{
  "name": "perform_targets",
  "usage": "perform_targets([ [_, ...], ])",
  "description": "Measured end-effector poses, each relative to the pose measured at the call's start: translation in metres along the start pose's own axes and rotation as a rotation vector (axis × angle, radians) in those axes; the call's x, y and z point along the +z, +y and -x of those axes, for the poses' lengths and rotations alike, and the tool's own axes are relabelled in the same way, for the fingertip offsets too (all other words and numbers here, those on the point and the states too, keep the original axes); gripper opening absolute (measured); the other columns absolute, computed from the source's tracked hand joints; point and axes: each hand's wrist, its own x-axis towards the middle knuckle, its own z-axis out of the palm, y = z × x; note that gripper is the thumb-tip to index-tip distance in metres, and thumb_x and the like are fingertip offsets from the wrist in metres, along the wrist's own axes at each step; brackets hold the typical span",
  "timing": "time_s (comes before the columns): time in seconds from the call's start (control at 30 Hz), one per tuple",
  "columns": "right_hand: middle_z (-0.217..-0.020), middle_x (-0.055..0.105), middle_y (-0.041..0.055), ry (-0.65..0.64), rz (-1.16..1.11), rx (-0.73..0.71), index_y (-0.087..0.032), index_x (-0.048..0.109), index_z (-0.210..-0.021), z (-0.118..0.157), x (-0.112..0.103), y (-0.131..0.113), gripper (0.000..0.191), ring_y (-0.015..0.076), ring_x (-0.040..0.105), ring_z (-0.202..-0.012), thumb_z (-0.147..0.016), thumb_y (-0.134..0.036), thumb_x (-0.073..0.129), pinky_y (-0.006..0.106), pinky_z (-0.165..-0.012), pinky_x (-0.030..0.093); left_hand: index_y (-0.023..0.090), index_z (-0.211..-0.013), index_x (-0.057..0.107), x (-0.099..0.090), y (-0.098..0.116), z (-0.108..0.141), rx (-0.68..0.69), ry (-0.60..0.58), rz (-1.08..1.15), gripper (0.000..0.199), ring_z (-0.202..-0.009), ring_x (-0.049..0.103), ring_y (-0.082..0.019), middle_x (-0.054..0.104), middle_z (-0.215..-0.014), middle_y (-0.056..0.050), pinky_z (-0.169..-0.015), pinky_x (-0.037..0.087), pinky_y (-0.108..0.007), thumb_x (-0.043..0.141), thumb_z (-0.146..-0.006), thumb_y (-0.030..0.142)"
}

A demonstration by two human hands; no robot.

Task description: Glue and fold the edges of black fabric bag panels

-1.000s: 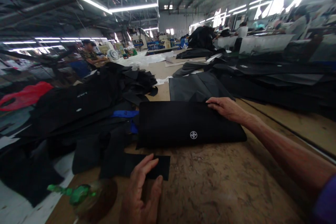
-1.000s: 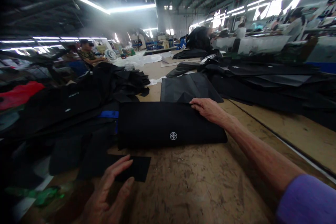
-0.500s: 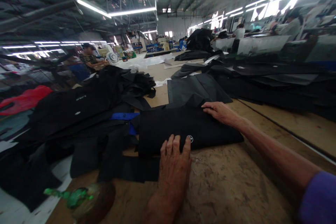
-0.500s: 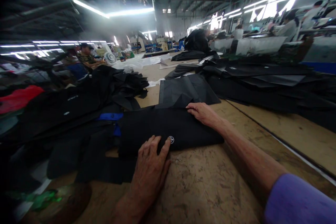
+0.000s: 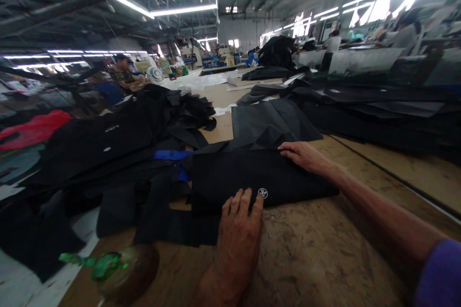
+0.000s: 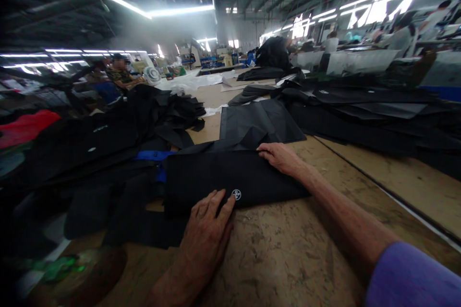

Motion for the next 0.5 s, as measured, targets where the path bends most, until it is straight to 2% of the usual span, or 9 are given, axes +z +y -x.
perform_targets([
  [0.2, -0.088, 0.066, 0.0033, 0.018, 0.009, 0.02, -0.015, 0.061, -0.101, 0.004, 0.006, -0.002, 0.019, 0.0161, 0.062, -0.08, -0.091, -0.023, 0.047, 0.035, -0.076, 0.048, 0.02, -0.118, 0.057, -0.004, 0.0, 0.006, -0.001, -0.017, 0.06, 0.035, -0.116, 0.053, -0.028, 0.057, -0.125, -0.011, -0.093, 0.047, -0.047, 0.05, -0.084, 0.014],
  [0.3, -0.084, 0.068, 0.0025, 0.047, 0.011, 0.029, -0.018, 0.063, -0.098, 0.007, -0.001, -0.005, 0.022, 0.017, 0.063, -0.075, -0.091, -0.026, 0.043, 0.031, -0.071, 0.048, 0.02, -0.112, 0.06, -0.013, 0.001, 0.012, 0.012, 0.0, 0.126, 0.03, -0.114, 0.055, -0.028, 0.059, -0.123, -0.01, -0.091, 0.049, -0.048, 0.05, -0.084, 0.018],
  [0.4, -0.083, 0.069, 0.0019, 0.094, 0.01, 0.019, -0.022, 0.064, -0.097, 0.022, -0.018, -0.015, 0.026, 0.0193, 0.064, -0.076, -0.09, -0.032, 0.041, 0.031, -0.068, 0.048, 0.021, -0.107, 0.06, -0.031, -0.002, 0.029, 0.107, 0.159, 0.186, 0.026, -0.108, 0.059, -0.024, 0.064, -0.115, -0.005, -0.088, 0.053, -0.042, 0.05, -0.084, 0.021],
  [0.47, -0.091, 0.07, 0.0029, 0.133, 0.003, -0.002, -0.025, 0.064, -0.1, 0.046, -0.028, -0.024, 0.028, 0.0224, 0.065, -0.084, -0.089, -0.036, 0.041, 0.034, -0.073, 0.049, 0.023, -0.109, 0.058, -0.046, -0.007, 0.05, 0.157, 0.304, 0.181, 0.027, -0.109, 0.059, -0.021, 0.066, -0.111, -0.003, -0.088, 0.053, -0.037, 0.053, -0.083, 0.021],
  [0.5, -0.095, 0.07, 0.0034, 0.153, -0.001, -0.016, -0.026, 0.065, -0.1, 0.063, -0.031, -0.028, 0.028, 0.024, 0.065, -0.089, -0.088, -0.039, 0.042, 0.035, -0.077, 0.049, 0.025, -0.11, 0.057, -0.054, -0.011, 0.064, 0.136, 0.363, 0.166, 0.029, -0.109, 0.059, -0.021, 0.066, -0.11, -0.002, -0.088, 0.053, -0.035, 0.055, -0.082, 0.02],
])
